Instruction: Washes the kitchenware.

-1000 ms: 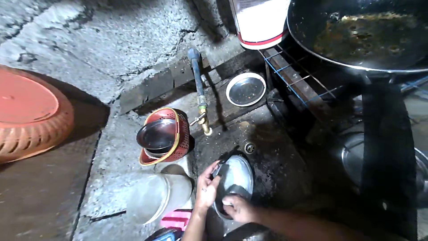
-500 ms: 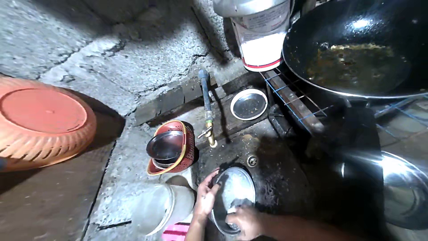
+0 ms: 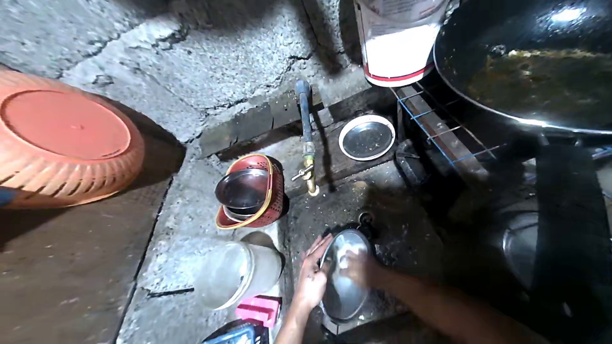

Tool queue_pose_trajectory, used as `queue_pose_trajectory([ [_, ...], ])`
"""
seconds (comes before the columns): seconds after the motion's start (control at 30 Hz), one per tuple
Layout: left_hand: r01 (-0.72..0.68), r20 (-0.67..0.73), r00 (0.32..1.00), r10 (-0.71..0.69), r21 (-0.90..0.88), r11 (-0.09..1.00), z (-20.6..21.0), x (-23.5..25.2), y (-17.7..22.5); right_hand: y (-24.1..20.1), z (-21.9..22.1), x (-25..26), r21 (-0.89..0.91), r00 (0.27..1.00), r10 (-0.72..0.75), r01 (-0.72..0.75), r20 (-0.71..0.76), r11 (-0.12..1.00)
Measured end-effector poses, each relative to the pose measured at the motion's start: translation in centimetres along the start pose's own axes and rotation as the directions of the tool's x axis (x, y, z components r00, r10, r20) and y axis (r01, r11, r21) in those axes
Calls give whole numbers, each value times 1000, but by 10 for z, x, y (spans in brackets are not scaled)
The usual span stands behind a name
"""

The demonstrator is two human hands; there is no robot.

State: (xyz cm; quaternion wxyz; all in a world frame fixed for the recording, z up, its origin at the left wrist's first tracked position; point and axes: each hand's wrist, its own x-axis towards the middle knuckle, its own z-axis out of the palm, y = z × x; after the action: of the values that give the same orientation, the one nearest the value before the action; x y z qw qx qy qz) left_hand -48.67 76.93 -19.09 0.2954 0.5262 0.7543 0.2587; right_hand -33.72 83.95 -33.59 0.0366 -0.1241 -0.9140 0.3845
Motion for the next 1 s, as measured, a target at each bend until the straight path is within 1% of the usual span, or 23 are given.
queue_pose_trajectory([
  [0.07,-8,-11,1000,8,-16,1000,-1,-1,-1,20,-9,11,-177,995,-41,24,-93,984],
  [0.1,-11,-26,1000,11,-21,1000,0,-3,0,11,-2,12,-119,990,39,-55,-133,991],
  [0.17,-13,-67,998,12,-15,1000,4,-6,1,-44,16,8,270,934,349,-318,-78,909],
  [0.2,-20,-72,997,20,-8,1000,4,-4,1,-76,19,7,512,887,460,-385,-23,768],
  [0.23,-30,-61,998,30,-2,1000,4,-2,1,-100,21,8,695,858,513,-374,9,614],
  [0.27,-33,-54,998,33,-1,999,5,2,0,-108,22,6,771,862,507,-337,21,541],
  [0.3,-25,-48,999,25,-4,1000,5,3,-1,-100,25,2,751,895,446,-298,5,590],
  [0.33,-19,-34,999,19,-4,1000,4,3,-3,-82,25,-1,626,940,342,-261,-9,735],
  [0.37,-28,-20,999,28,-14,1000,2,5,-4,-54,19,-1,400,973,228,-192,-44,896],
  [0.4,-41,-8,999,41,-30,999,0,6,-4,-22,8,1,163,990,118,-105,-71,981],
  [0.47,-47,-21,999,46,-49,998,-1,6,-2,17,-13,12,-124,990,-22,5,-141,992],
  [0.53,-23,-33,999,22,-42,999,1,-2,-3,-7,-4,11,-13,983,168,-169,-79,985],
  [0.6,-38,-57,998,37,-19,999,5,2,-1,-57,15,10,371,891,453,-410,-35,834],
  [0.67,-59,-37,998,60,26,998,8,3,4,-108,22,8,759,829,557,-392,48,519],
  [0.7,-54,-23,998,55,38,998,9,6,6,-110,21,4,799,854,517,-346,52,491],
  [0.73,-48,-4,999,48,45,998,8,9,7,-95,24,0,731,905,426,-291,1,617],
  [0.8,-50,46,998,48,60,997,7,12,9,-34,20,-3,252,975,150,-106,-161,962],
  [0.83,-54,52,997,51,61,997,7,12,10,0,11,1,1,970,-2,2,-243,1000],
  [0.87,-55,41,998,53,63,996,6,12,10,19,1,8,-120,962,-76,46,-262,992],
  [0.9,-53,29,998,51,65,996,6,8,9,20,0,10,-142,970,-47,13,-239,990],
  [0.93,-51,28,998,49,72,996,7,3,8,4,7,8,-59,976,78,-92,-204,994],
  [0.97,-65,15,998,64,82,995,8,3,9,-19,15,7,122,953,249,-230,-172,966],
  [1.0,-77,-2,997,77,92,993,10,7,11,-48,20,7,380,902,410,-335,-136,862],
])
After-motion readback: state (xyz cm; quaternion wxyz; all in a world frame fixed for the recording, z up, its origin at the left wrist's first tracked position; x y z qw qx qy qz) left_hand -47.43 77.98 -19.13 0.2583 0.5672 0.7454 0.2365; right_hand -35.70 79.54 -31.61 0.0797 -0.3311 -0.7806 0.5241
